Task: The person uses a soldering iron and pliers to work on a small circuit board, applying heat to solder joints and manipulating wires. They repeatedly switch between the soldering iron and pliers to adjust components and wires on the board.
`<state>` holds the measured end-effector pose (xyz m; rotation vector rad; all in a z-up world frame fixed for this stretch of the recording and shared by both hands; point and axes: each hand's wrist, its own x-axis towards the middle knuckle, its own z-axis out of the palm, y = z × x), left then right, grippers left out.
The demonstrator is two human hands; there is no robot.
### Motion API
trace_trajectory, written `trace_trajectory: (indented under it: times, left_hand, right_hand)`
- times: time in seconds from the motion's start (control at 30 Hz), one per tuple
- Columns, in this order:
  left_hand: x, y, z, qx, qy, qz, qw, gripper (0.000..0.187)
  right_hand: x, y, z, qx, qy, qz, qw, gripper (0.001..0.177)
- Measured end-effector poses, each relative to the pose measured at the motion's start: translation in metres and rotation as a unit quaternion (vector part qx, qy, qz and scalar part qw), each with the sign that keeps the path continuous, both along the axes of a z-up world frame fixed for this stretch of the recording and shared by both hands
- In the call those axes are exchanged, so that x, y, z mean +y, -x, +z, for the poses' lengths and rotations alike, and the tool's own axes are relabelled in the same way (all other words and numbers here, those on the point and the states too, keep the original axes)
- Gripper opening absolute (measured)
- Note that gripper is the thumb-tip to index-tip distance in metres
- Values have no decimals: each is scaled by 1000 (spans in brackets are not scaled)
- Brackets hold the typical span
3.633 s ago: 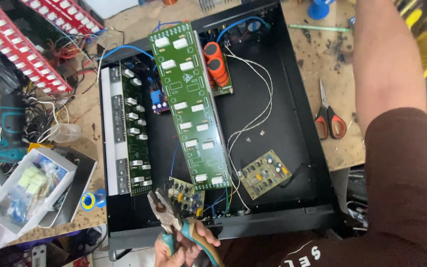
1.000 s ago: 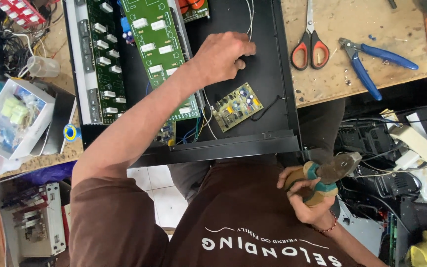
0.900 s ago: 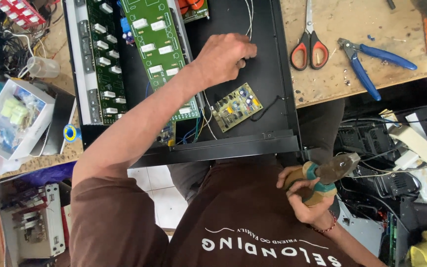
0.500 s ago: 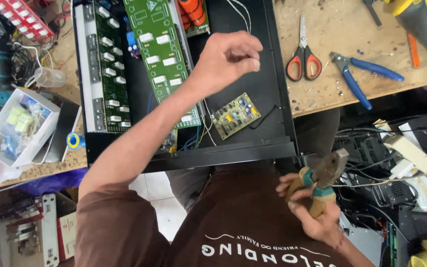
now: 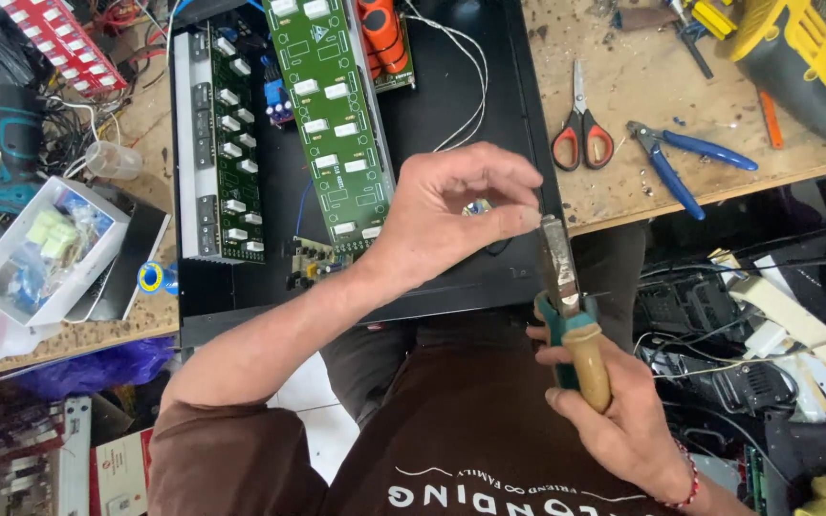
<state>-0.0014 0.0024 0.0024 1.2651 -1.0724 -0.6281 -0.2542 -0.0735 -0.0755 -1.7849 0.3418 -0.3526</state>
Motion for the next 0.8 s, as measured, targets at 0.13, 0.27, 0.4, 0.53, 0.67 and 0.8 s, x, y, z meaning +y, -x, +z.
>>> trace_trajectory:
  times: [0.13, 0.27, 0.4, 0.53, 0.67, 0.8]
  left_hand:
    - [4, 3, 4, 13, -35, 23, 999, 22]
    - [5, 4, 1, 8, -39, 48, 998, 20]
    - [6, 4, -2, 7, -38, 50, 998, 20]
    - [9, 3, -8, 51, -46, 38, 997, 22]
    - [18, 7, -8, 22, -53, 33, 998, 33]
    - [33, 34, -36, 78, 29, 59, 995, 26]
  right_hand:
    - [3, 3, -6, -15, 26, -4, 1000, 30]
    - [4, 2, -9, -44, 35, 5, 998, 29]
    - [4, 2, -10, -32, 32, 4, 999, 25]
    - [4, 1, -11, -35, 30, -4, 999, 17]
    - [5, -1, -15, -40, 36, 5, 999, 16]
    - [12, -5, -20, -44, 4, 10, 999, 13]
